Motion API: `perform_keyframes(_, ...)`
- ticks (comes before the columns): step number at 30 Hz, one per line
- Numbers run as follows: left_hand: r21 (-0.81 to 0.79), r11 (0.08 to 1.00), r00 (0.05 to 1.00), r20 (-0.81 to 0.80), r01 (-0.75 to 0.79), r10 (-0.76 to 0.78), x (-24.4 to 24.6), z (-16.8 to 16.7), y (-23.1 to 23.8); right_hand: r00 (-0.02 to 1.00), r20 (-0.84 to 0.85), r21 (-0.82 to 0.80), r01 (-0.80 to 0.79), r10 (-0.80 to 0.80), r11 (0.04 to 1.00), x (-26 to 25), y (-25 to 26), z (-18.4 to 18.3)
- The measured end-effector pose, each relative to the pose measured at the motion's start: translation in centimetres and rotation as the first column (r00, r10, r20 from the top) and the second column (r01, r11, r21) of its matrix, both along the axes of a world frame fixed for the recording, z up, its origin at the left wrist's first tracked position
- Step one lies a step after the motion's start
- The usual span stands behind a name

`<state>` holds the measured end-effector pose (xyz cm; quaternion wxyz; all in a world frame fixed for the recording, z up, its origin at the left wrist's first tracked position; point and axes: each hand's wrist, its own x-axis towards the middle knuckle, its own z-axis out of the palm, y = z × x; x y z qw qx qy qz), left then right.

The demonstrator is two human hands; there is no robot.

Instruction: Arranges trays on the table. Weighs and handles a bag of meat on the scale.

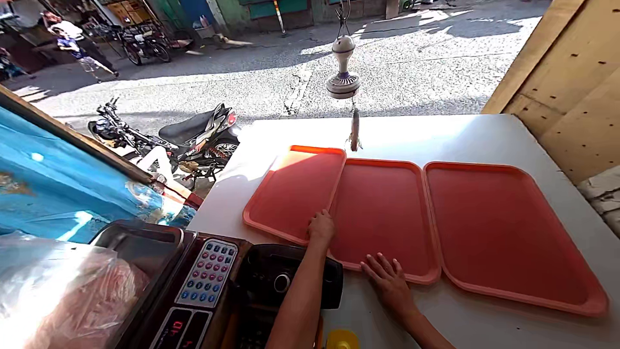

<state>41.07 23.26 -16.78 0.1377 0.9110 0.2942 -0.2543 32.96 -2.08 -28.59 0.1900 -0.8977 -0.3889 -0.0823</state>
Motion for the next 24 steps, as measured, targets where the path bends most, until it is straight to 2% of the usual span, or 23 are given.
perform_keyframes(3,0.093,0.994,0.997,-0.048,-0.052,0.057,0.1,-1.2,-0.3,0.984,-0.019,0.012,0.178,-0.178,0.984,2.0,0.2,-0.1)
perform_keyframes(6,0.062,0.996,0.997,-0.039,-0.067,0.069,0.6,-1.2,0.2,0.96,-0.134,-0.026,0.244,-0.246,0.969,4.4,1.0,0.8)
perform_keyframes(12,-0.116,0.986,0.993,0.015,0.116,-0.115,-0.1,-1.6,1.1,0.947,-0.266,-0.006,0.188,-0.183,0.982,4.2,0.4,1.7)
perform_keyframes(16,-0.082,0.962,0.957,-0.116,0.259,-0.268,-0.1,-0.4,0.5,0.956,-0.242,0.046,0.182,-0.166,0.982,2.2,-1.0,1.6)
perform_keyframes(21,-0.087,0.957,0.943,-0.171,0.276,-0.287,-0.9,-0.2,-1.1,0.962,-0.182,0.088,0.223,-0.205,0.971,0.0,-1.3,0.8)
perform_keyframes(24,-0.074,0.957,0.931,-0.218,0.282,-0.291,-0.8,0.2,-1.7,0.961,-0.217,0.155,0.21,-0.174,0.965,0.2,-1.6,1.0)
